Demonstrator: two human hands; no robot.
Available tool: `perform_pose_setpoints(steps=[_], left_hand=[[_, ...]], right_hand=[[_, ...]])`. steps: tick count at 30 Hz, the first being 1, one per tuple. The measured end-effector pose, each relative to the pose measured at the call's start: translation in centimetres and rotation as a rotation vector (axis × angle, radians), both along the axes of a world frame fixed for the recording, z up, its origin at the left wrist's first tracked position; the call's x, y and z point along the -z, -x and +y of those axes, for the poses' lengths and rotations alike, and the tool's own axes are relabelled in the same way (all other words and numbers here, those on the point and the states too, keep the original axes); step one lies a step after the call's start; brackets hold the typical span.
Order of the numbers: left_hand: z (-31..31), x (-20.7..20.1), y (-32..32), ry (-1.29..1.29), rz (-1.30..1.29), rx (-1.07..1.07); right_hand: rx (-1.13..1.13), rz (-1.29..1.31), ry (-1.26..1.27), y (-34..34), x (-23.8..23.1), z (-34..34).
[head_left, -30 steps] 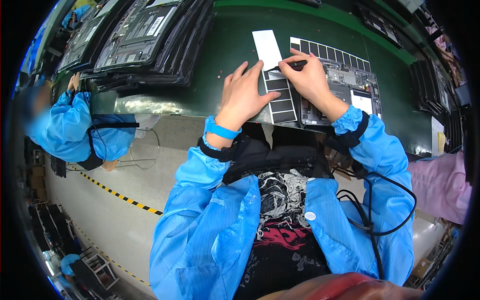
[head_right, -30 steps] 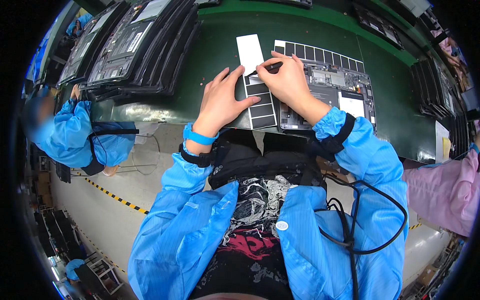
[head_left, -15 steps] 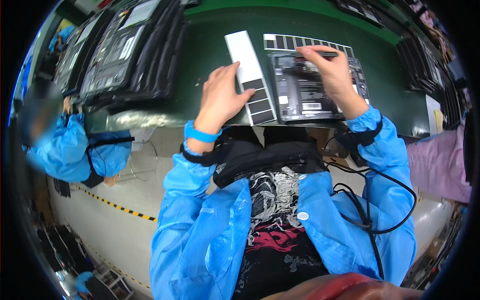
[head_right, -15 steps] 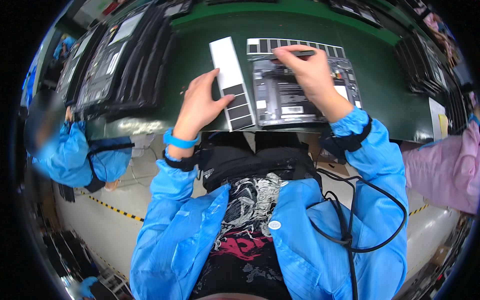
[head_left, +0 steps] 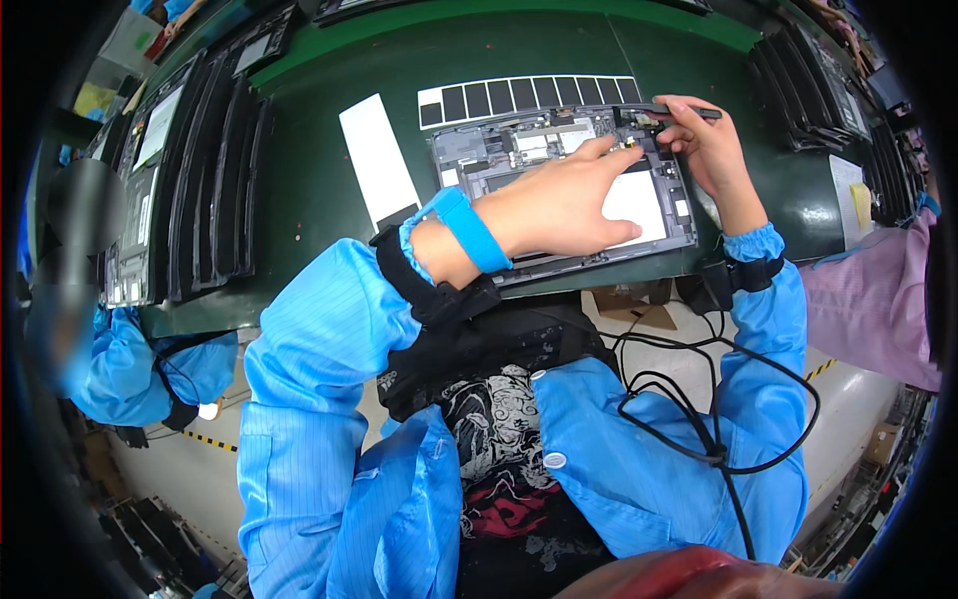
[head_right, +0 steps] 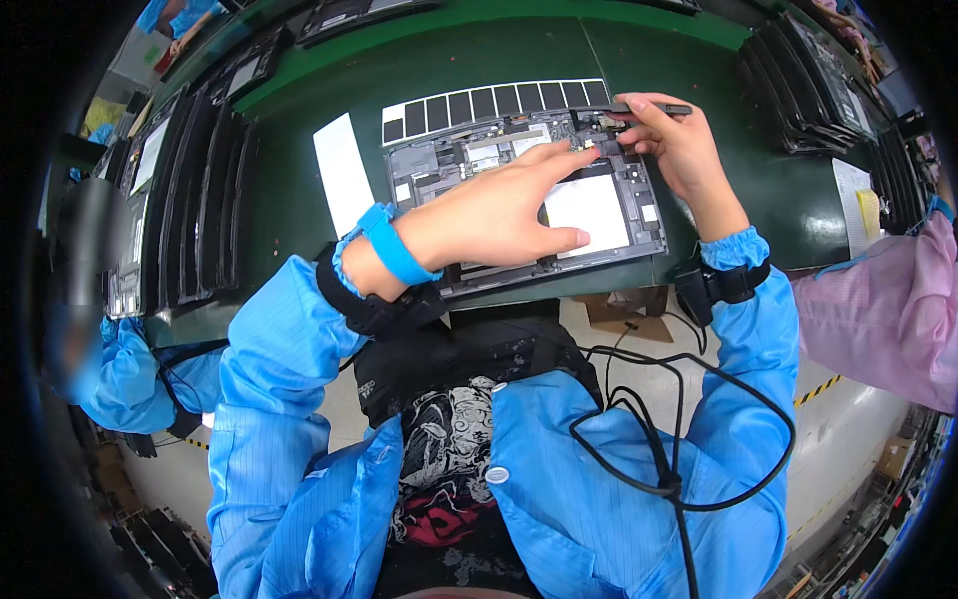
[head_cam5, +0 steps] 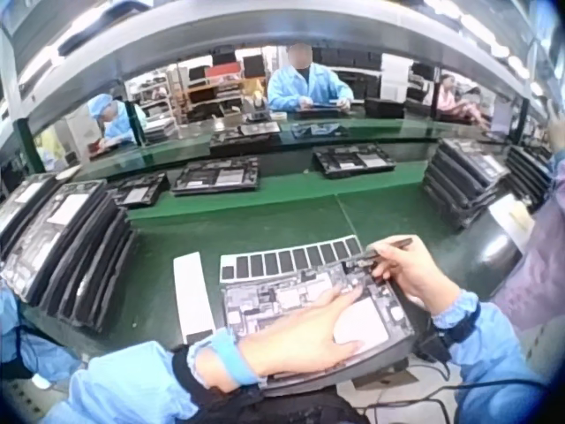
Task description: Applying stickers and manipulating internal components of electronic devices on an assembly line.
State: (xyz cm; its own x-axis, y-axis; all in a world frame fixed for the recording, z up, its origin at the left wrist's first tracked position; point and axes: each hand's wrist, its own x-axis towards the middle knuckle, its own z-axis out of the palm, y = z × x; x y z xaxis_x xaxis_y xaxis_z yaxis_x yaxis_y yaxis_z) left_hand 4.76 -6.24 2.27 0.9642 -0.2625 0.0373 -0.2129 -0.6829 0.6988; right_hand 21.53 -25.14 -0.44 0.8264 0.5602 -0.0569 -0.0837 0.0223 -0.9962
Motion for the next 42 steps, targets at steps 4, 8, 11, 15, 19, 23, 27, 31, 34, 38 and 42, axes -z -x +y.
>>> perform_pose_setpoints(steps=[4,8,11,15,19,23,27,31,34,38,42], left_hand=[[-0.7,-0.1,0.3,-0.019,0.011,-0.051],[-1.6,-1.0,-0.1,-0.054,0.091,-0.057],[-1.7,-0.3,-0.8,-0.091,0.025,-0.048],[-1.5,0.1,-0.7,-0.051,-0.03,0.001],[-1.5,0.3,-0.4,-0.099,-0.094,0.04],[-1.3,0.4,-0.4,-0.091,-0.093,0.051],[-1.6,0.0,-0.4,-0.111,-0.065,0.074],[-1.3,0.4,-0.3,-0.076,-0.093,0.057],[-1.3,0.3,-0.3,-0.086,-0.086,0.071],[-1.3,0.1,-0.2,-0.078,-0.078,0.062],[-1.3,0.1,-0.2,-0.085,-0.069,0.075]], right_hand=[[-0.04,0.071,-0.105,-1.2,0.8,-0.2],[-0.074,0.074,-0.134,-1.2,0.9,0.0],[-0.082,0.073,-0.162,-1.2,1.1,-0.2],[-0.096,0.071,-0.166,-1.0,0.6,-0.4],[-0.104,0.072,-0.082,-1.1,0.7,-0.5],[-0.136,0.083,-0.02,-1.0,0.4,-0.1],[-0.085,0.079,0.023,-1.3,0.7,-0.5],[-0.07,0.078,0.039,-1.0,0.7,0.1],[-0.071,0.08,0.03,-1.1,0.7,0.0],[-0.049,0.081,0.032,-1.0,0.8,0.1],[-0.04,0.073,0.017,-0.9,0.9,0.0]])
